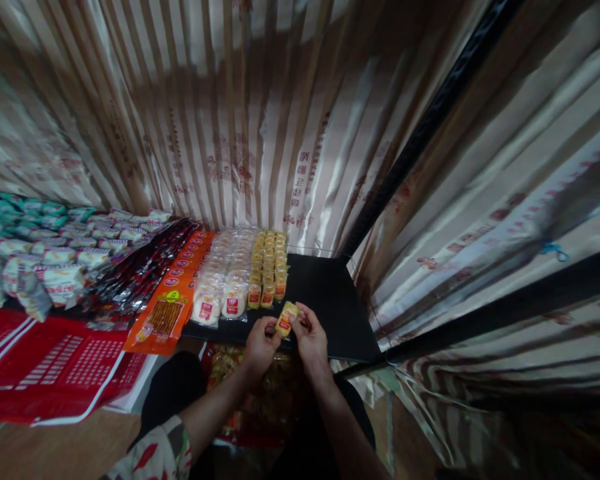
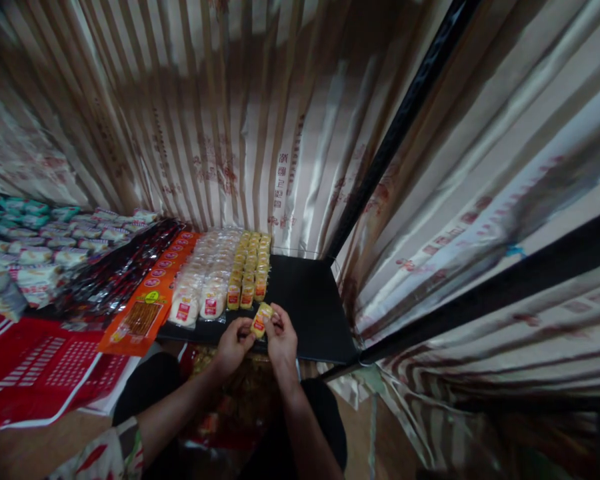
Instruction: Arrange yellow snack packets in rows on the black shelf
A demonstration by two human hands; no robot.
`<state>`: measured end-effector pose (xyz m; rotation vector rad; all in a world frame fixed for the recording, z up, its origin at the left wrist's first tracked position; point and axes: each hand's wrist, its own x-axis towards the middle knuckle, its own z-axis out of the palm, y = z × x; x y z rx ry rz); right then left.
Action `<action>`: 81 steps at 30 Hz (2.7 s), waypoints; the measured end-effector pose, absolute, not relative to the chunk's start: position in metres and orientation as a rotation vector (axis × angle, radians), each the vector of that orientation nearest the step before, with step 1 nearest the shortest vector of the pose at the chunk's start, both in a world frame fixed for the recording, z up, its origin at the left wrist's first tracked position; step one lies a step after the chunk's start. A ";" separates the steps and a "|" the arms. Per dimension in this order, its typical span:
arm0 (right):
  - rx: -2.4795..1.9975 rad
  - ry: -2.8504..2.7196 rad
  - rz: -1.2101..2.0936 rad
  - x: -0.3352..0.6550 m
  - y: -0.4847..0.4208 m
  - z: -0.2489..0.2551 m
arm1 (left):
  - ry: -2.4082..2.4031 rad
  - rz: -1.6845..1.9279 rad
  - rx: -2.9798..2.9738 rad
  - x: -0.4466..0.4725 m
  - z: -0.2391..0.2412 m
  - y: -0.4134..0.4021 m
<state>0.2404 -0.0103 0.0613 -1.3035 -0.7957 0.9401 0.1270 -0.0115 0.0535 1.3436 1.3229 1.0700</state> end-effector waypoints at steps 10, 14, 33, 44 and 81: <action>-1.374 -0.957 0.799 0.252 0.040 0.045 | 1.412 1.037 1.820 0.132 0.041 0.009; -1.404 -1.019 0.769 0.249 0.049 0.038 | 1.472 1.008 2.019 0.124 0.033 0.014; -1.528 -1.233 0.499 0.235 0.048 0.017 | 1.503 0.930 2.541 0.108 0.025 0.026; -1.530 -1.256 0.501 0.233 0.051 0.021 | 1.600 0.929 2.502 0.111 0.031 0.021; -1.520 -1.473 0.446 0.193 -0.071 0.002 | 1.264 0.932 2.488 0.063 -0.020 -0.074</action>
